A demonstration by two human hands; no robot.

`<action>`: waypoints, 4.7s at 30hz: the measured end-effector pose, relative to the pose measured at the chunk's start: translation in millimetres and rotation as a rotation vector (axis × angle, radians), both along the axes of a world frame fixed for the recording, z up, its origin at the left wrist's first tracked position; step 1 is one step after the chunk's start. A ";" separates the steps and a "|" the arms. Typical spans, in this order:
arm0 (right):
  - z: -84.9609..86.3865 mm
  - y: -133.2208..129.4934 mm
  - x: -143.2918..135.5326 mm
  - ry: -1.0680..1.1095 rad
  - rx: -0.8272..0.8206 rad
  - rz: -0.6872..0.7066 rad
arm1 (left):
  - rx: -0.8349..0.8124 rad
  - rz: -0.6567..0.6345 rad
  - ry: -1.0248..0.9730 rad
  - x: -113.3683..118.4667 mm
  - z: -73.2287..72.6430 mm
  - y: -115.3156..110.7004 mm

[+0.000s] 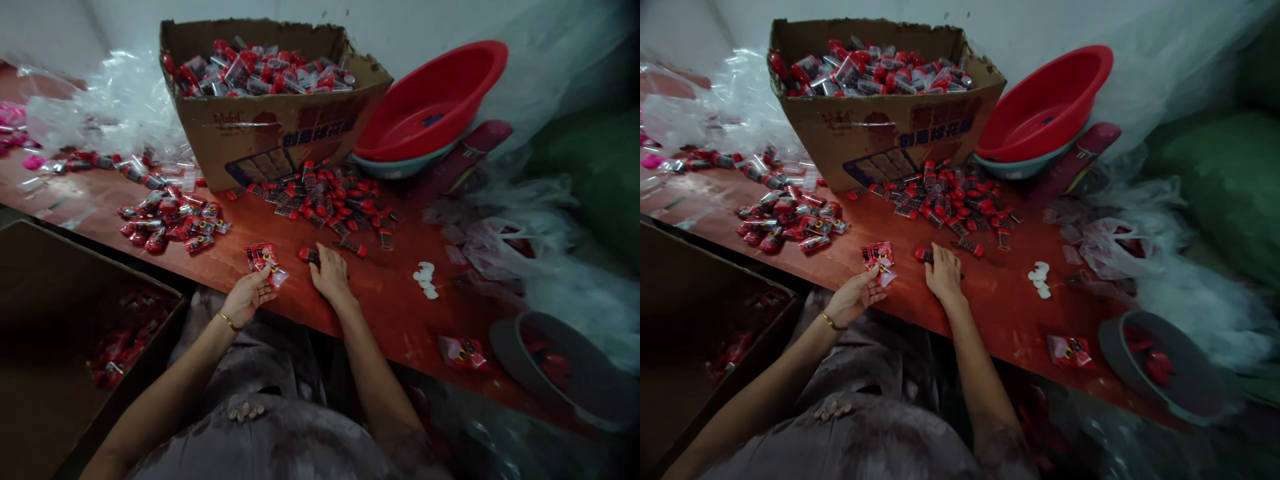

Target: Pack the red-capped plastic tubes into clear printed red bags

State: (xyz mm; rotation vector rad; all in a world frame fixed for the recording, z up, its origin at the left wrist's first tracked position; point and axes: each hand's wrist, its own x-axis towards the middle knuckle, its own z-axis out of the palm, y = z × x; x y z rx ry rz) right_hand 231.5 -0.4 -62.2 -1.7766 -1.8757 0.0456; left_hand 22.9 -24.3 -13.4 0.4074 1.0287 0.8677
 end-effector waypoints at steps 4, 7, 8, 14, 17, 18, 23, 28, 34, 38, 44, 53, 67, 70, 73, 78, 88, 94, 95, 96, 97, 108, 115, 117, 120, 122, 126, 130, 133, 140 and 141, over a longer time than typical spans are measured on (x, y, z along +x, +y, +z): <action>-2.7 2.4 -3.0 -0.054 -0.047 0.011 | -0.012 -0.005 -0.012 2.3 0.9 3.7; 1.5 -5.6 -2.7 0.074 -0.017 -0.029 | -0.007 -0.007 -0.018 4.7 2.1 8.6; 4.1 -10.8 -2.7 0.180 -0.016 -0.046 | 0.000 -0.010 -0.020 5.5 2.4 10.4; 26.0 -60.0 -15.7 1.104 -0.226 -0.041 | 0.049 -0.002 0.012 10.7 2.1 23.2; 35.5 -73.6 -26.1 1.234 -0.359 -0.012 | 0.084 -0.028 0.039 14.3 0.3 28.4; 37.7 -74.3 -28.7 1.240 -0.390 -0.002 | 0.100 -0.034 0.055 15.4 -0.1 29.6; 42.7 -63.7 -35.2 1.214 -0.469 0.014 | 0.177 -0.060 0.090 18.1 0.5 33.0; 40.9 -55.4 -37.4 1.245 -0.515 0.024 | 0.161 -0.108 0.056 17.8 1.3 39.0; 40.7 -47.7 -37.8 1.240 -0.506 0.029 | 0.200 -0.132 0.063 20.9 -0.9 42.8; 40.3 -40.1 -45.4 1.240 -0.508 0.046 | 0.261 -0.089 0.114 21.8 -7.9 39.6; 35.5 -35.7 -63.1 1.196 -0.369 -0.021 | 0.246 -0.041 0.032 21.5 -11.6 37.8; 31.1 -37.0 -80.4 1.181 -0.193 -0.040 | 0.300 -0.045 -0.069 22.2 -9.4 29.3; 38.1 -40.4 -93.5 1.392 -0.196 -0.061 | 0.353 -0.120 0.041 20.4 -8.9 20.5; 37.1 -40.0 -97.1 1.445 -0.174 -0.090 | 0.399 -0.190 0.054 22.9 -5.0 15.4; 36.2 -42.4 -97.5 1.331 -0.136 -0.086 | 0.424 -0.181 0.038 22.7 -0.6 19.7; 35.7 -44.1 -95.8 1.312 -0.166 -0.032 | 0.341 -0.119 -0.035 22.9 -2.4 33.7; 24.7 -37.7 -103.2 1.386 -0.119 -0.144 | 0.345 -0.147 -0.015 31.4 -6.1 21.5; 31.4 -40.1 -94.9 1.383 -0.279 0.016 | 0.291 -0.102 -0.066 21.4 -5.7 28.1; 33.2 -41.0 -92.8 1.368 -0.317 0.053 | 0.298 -0.085 -0.066 19.7 -5.0 29.6; 34.7 -41.9 -91.0 1.350 -0.343 0.074 | 0.309 -0.078 -0.070 18.2 -4.2 31.0; 36.0 -42.9 -89.8 1.333 -0.350 0.076 | 0.321 -0.080 -0.075 17.0 -3.4 32.1; 25.1 -46.0 -96.2 1.424 -0.257 -0.048 | 0.450 -0.173 0.140 22.6 1.6 21.7; 25.0 -42.9 -95.9 1.526 -0.299 0.005 | 0.475 -0.187 0.169 20.3 6.8 25.0; 26.3 -42.9 -94.9 1.539 -0.288 0.026 | 0.461 -0.180 0.131 20.8 9.2 28.4; 28.8 -43.7 -92.6 1.477 -0.252 0.022 | 0.464 -0.173 0.154 23.5 8.3 28.4; 31.6 -43.7 -90.6 1.371 -0.212 -0.022 | 0.483 -0.179 0.178 25.9 4.4 24.3; 37.1 -41.1 -88.0 1.149 -0.153 -0.083 | 0.509 -0.199 0.145 27.9 -3.1 18.2; 34.6 -39.4 -86.7 1.027 -0.090 -0.008 | 0.489 -0.080 0.081 20.6 -3.2 29.6; 28.1 -41.8 -83.4 0.916 -0.024 0.016 | 0.495 0.009 -0.036 12.5 0.0 43.3; 29.6 -48.8 -78.4 0.574 0.091 -0.028 | 0.374 -0.043 -0.107 14.6 5.4 51.4; 31.5 -49.0 -79.5 0.563 0.092 -0.034 | 0.363 -0.043 -0.113 16.6 4.4 50.2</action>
